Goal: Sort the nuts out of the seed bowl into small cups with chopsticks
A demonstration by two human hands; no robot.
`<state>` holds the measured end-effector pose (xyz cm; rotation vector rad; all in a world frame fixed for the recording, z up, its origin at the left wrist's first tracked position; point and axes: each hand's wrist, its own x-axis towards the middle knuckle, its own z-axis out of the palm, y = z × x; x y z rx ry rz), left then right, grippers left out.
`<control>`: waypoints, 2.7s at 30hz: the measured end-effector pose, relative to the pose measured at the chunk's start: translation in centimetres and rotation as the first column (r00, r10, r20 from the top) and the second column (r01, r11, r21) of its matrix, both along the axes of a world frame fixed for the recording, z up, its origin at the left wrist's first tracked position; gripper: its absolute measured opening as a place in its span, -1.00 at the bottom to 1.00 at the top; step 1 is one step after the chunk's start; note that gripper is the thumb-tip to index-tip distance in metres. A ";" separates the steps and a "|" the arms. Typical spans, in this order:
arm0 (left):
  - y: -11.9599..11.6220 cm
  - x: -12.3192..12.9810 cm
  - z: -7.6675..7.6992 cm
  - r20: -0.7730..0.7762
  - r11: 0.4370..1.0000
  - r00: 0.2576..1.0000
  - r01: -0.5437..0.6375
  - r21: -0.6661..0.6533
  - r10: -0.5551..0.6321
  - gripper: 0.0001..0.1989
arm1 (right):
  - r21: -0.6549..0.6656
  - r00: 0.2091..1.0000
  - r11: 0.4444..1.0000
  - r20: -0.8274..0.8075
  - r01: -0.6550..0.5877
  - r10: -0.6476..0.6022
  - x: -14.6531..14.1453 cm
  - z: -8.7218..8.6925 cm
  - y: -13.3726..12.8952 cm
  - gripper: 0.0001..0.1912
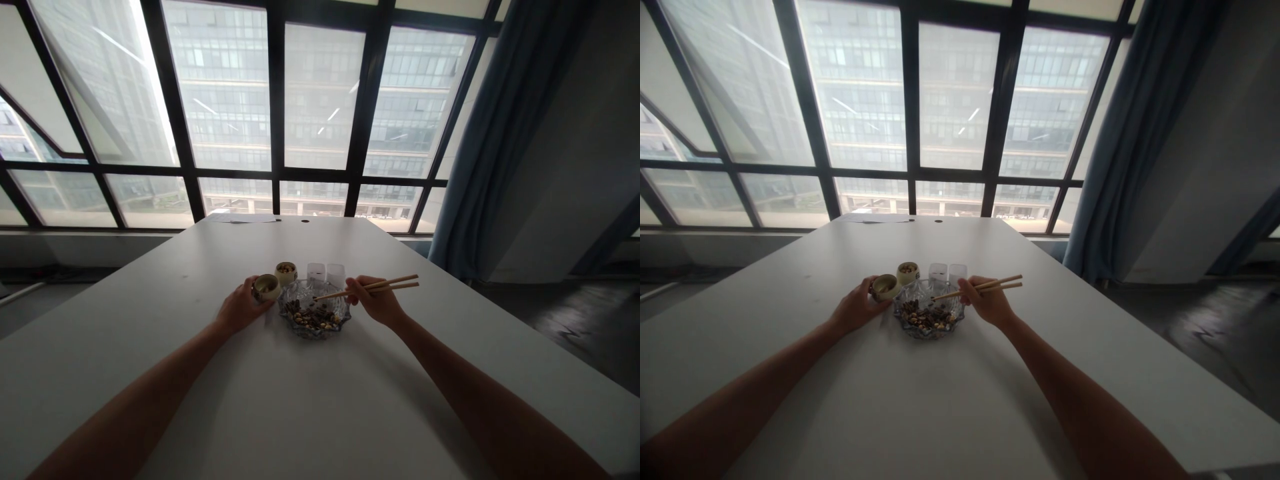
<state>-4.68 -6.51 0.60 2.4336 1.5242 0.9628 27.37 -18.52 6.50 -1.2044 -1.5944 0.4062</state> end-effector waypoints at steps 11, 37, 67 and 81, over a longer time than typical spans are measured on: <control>-0.2 0.1 0.3 0.008 1.000 1.000 0.010 -0.011 -0.010 -0.31 | -0.123 0.975 0.991 -0.208 0.057 -0.082 1.0 -1.7 1.6 -0.33; -0.3 0.0 0.3 0.026 1.000 1.000 0.018 -0.022 -0.017 -0.31 | 0.082 0.923 0.992 0.380 -0.094 0.056 0.4 -0.1 -0.1 -0.50; -0.8 -0.1 0.6 -0.011 0.991 0.994 0.105 0.083 -0.105 -0.38 | 0.025 0.896 0.996 -0.440 0.084 -0.064 1.1 -1.0 1.9 -0.43; -0.9 0.1 0.8 -0.056 0.998 0.997 -0.052 0.039 0.054 -0.33 | 0.173 0.914 0.932 -0.317 0.318 -0.253 3.7 -3.4 4.1 -0.45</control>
